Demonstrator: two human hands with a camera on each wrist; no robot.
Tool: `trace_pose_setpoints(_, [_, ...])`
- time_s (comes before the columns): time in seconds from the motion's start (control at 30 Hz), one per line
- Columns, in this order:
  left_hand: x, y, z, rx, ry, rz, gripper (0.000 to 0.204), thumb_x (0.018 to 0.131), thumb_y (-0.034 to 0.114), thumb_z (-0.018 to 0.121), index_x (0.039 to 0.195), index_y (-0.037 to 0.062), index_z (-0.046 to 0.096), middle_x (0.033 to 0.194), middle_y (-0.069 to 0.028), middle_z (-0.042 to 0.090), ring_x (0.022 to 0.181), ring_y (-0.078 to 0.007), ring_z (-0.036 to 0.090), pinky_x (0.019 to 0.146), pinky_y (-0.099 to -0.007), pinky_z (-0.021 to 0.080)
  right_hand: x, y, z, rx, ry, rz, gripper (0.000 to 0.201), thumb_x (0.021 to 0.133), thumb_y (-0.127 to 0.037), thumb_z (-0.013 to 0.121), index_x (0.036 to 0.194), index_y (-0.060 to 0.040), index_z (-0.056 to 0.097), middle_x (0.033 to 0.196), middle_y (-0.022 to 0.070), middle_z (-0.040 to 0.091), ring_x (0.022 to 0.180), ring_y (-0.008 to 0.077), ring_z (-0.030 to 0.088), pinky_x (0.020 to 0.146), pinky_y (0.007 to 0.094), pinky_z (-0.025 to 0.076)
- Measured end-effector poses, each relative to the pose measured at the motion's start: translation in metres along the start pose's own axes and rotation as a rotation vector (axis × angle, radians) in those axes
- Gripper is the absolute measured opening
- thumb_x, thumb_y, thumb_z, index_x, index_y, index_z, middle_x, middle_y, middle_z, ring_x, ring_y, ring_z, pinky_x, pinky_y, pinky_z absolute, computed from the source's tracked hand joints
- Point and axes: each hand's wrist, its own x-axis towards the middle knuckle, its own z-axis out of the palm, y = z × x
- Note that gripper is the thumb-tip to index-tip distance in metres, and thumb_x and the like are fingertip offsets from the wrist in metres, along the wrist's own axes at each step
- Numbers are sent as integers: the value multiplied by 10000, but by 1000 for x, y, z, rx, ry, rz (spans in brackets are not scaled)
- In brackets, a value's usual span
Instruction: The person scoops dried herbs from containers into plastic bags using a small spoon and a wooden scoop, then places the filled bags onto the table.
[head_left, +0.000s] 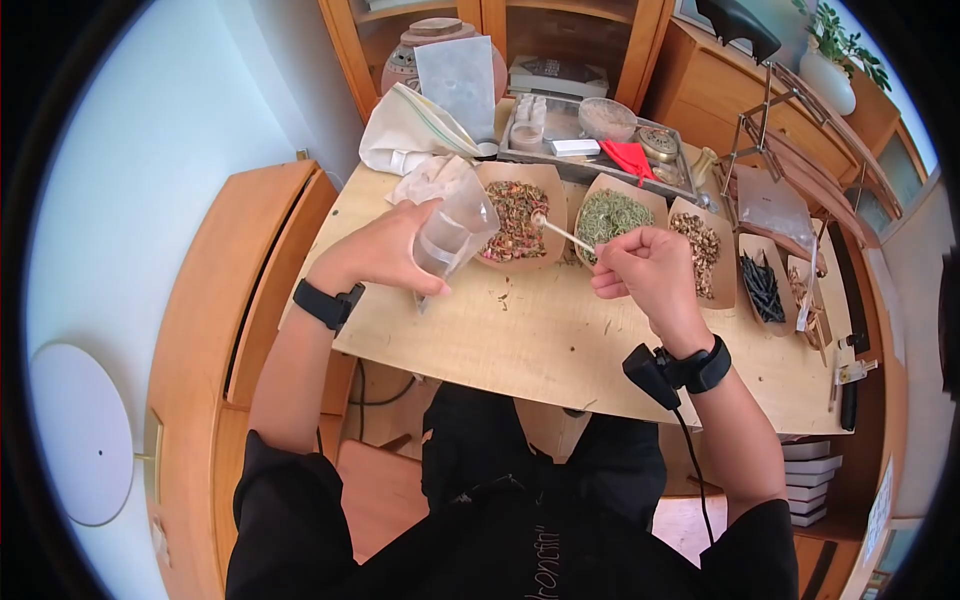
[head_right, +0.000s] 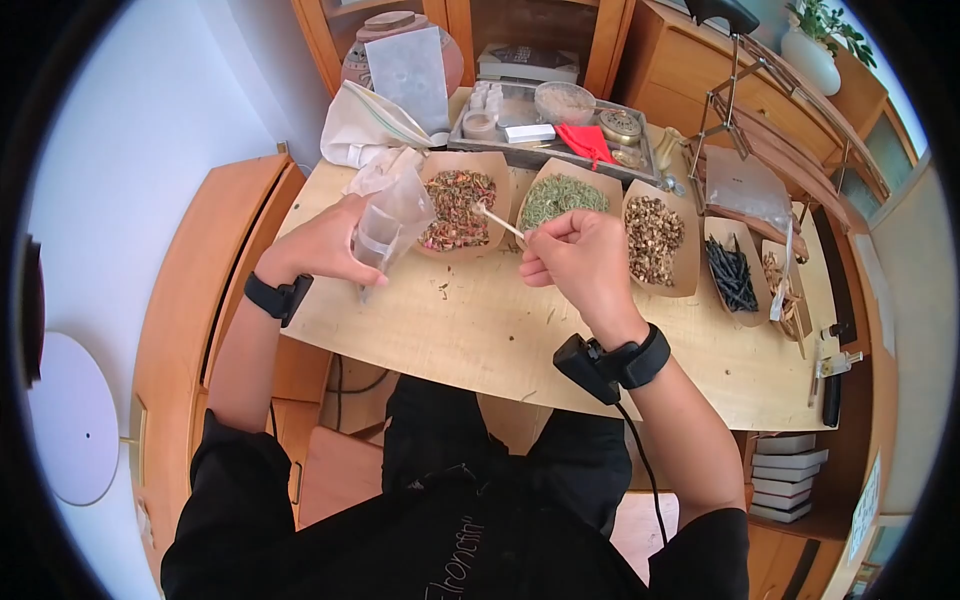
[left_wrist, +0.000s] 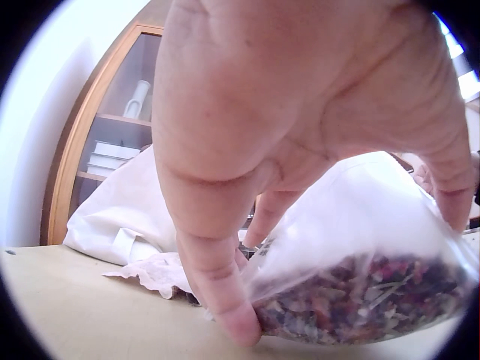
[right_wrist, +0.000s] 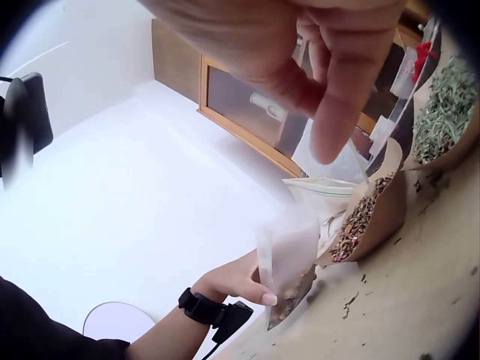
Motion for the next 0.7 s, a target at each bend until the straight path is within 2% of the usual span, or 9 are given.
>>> trace_pose_setpoints(0.2, [-4,8,-5,-14,-3,-29,890,577,332,789,1335,23,439,1108,-219,570,1064,-339,498,941,-381,408,5,-5,2,-184,-57,34,101,792,14,633,732,90,604,626,132,636,527,170,651,473,275,561])
trace_pose_setpoints(0.33, [-6,3,-4,5,29,15,909,581,329,790,1355,25,423,1141,-205,572,1082,-345,495,956,-384,401,10,3,8,-184,-88,80,106,787,9,638,718,83,606,603,128,630,511,169,646,468,274,559])
trace_pose_setpoints(0.4, [-5,3,-4,6,20,15,921,579,335,792,1361,23,418,1139,-212,569,1087,-347,493,961,-381,398,14,16,13,-90,-122,126,126,825,-28,656,756,66,607,657,125,638,526,170,643,478,273,559])
trace_pose_setpoints(0.7, [-5,-1,-3,18,21,-35,945,571,360,792,1362,13,410,1135,-238,552,1094,-353,491,968,-375,399,11,47,37,196,-116,208,119,867,-39,644,837,75,631,747,134,659,614,175,662,572,275,583])
